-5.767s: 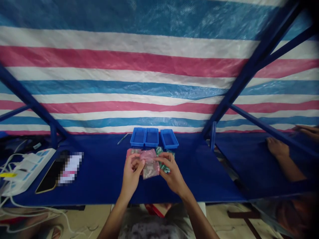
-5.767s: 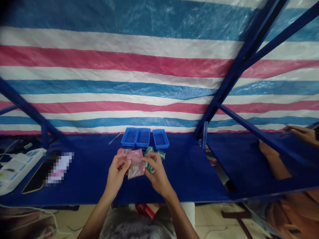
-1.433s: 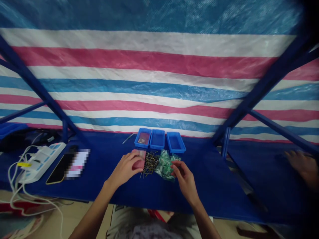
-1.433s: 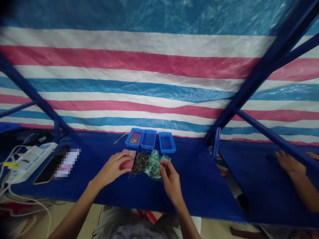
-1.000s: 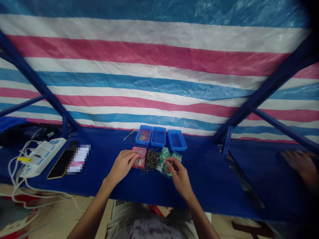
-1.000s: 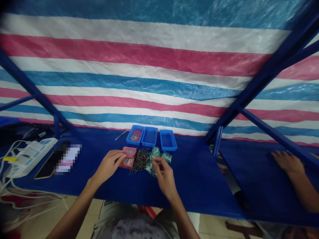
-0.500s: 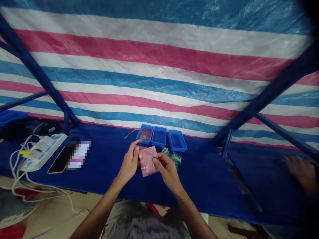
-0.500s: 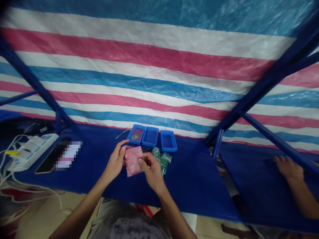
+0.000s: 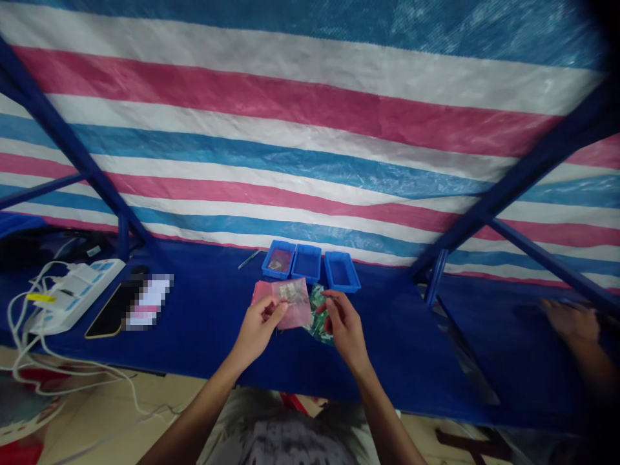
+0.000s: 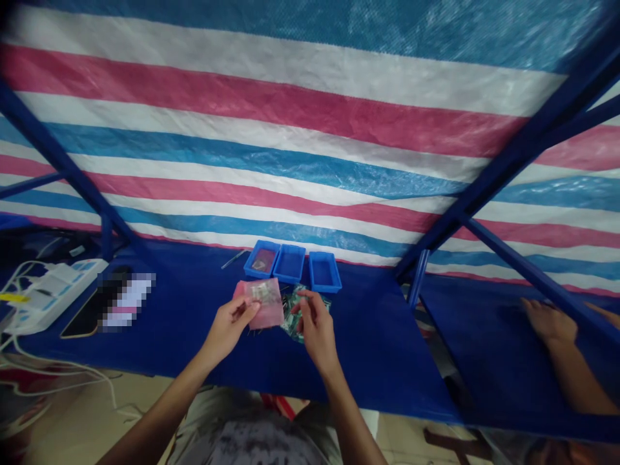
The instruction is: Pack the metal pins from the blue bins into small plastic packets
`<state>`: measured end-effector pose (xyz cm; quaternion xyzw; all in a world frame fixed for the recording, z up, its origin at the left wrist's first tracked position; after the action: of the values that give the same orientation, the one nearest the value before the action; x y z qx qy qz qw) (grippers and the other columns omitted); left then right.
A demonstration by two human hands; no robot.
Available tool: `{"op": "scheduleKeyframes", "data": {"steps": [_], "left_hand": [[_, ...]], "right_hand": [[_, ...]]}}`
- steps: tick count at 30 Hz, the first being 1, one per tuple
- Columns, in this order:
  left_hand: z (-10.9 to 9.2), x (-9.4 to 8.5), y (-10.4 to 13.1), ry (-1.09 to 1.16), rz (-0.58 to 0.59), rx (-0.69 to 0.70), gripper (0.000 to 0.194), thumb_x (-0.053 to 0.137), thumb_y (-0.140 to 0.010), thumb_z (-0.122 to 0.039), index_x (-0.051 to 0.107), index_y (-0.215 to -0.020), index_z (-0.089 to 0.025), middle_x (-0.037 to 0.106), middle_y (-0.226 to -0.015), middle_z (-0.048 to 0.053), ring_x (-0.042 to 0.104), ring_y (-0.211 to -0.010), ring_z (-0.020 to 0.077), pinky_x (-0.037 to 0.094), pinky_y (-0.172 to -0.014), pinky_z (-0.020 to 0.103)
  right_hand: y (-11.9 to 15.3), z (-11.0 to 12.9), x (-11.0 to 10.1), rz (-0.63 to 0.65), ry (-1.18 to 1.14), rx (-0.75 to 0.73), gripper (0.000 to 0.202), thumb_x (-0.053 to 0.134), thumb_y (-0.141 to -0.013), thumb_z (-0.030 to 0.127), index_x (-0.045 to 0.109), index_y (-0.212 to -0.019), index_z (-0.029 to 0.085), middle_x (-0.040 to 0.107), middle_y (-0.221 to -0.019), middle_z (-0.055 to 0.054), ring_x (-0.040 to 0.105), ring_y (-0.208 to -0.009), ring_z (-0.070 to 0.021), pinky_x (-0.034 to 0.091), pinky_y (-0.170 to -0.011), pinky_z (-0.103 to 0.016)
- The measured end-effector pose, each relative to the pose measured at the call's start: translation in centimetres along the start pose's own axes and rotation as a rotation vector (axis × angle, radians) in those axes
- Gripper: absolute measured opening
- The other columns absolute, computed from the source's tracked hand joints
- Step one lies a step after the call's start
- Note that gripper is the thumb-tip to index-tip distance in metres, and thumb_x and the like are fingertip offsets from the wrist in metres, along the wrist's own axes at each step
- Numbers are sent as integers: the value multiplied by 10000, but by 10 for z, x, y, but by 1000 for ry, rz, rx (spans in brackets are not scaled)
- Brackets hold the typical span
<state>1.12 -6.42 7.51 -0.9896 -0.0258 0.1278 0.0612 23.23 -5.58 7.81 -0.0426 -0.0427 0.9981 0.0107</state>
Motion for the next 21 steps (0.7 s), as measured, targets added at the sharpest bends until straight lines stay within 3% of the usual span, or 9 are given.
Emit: {"op": "scheduleKeyframes", "data": {"steps": [3,6,9,11,12,14,16,19,21], "left_hand": [[6,13,3,296,73,-210,443,708,-900,-604,682,-810,-171,627,-723,7,571,-666,151,408,-621,241],[9,26,12,518,180,-348,475,770,-838,-628,710,-884,-159,640,-714,14,563,-622,133,422,-615,236],[11,28,18,505,294,-376,552,648,-908,-700,716,-859,-154,671,-700,45,565,-556,134,421,-559,246],[11,20,16,297,310,-299,667,389,-1025,-711,719,-835,-163,691,-699,75,594,-541,159,448,-554,277],[10,13,13,141,261,-221,693,298,-1059,-678,728,-858,-173,706,-724,86,627,-575,181,482,-585,301],[4,-4,6,-197,55,3,525,364,-1083,-573,735,-1018,-207,744,-881,95,702,-776,234,558,-751,361],[-5,-14,2,-430,-68,244,331,476,-1074,-414,667,-1285,-246,722,-1193,111,690,-1085,277,548,-979,438],[-16,-13,2,-596,12,534,506,519,-1017,-180,531,-1505,-312,514,-1551,111,544,-1369,305,470,-1134,523],[-20,-9,6,-626,124,641,556,538,-970,-98,586,-1467,-343,495,-1579,87,516,-1395,312,468,-1134,537]], "right_hand": [[1,2,-9,2,279,-277,367,631,-998,383,629,-1355,300,652,-1222,-107,667,-891,-229,576,-741,-363],[7,8,-7,115,480,-520,492,661,-941,197,646,-1405,358,523,-1476,-118,579,-1241,-317,531,-996,-500],[10,15,-3,232,484,-566,371,634,-965,169,747,-1267,352,650,-1330,-103,588,-1210,-323,506,-1011,-523],[8,17,-3,221,371,-448,194,638,-1003,263,801,-1097,310,726,-1096,-88,639,-1060,-301,522,-954,-482],[6,16,-3,204,278,-355,161,653,-1006,328,806,-1037,288,733,-1013,-77,652,-989,-287,533,-912,-452],[2,13,-1,199,65,-139,219,702,-974,445,801,-980,250,735,-926,-52,665,-874,-254,545,-817,-392],[2,9,5,260,-138,57,309,757,-914,522,800,-973,222,738,-873,-29,671,-790,-219,548,-757,-349],[6,7,13,346,-341,254,407,819,-837,570,798,-997,196,743,-837,-26,690,-745,-193,562,-736,-326],[9,7,17,368,-397,318,446,835,-817,577,788,-1042,195,747,-839,-36,701,-736,-191,568,-705,-313]]}}
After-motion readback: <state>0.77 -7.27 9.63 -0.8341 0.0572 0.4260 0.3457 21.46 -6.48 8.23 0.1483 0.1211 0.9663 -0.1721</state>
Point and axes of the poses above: each hand's wrist, its own y-axis away from the middle knuckle, its own x-axis out of the palm, z = x × y, the point moved 3 cm from there along -y, towards the middle knuckle
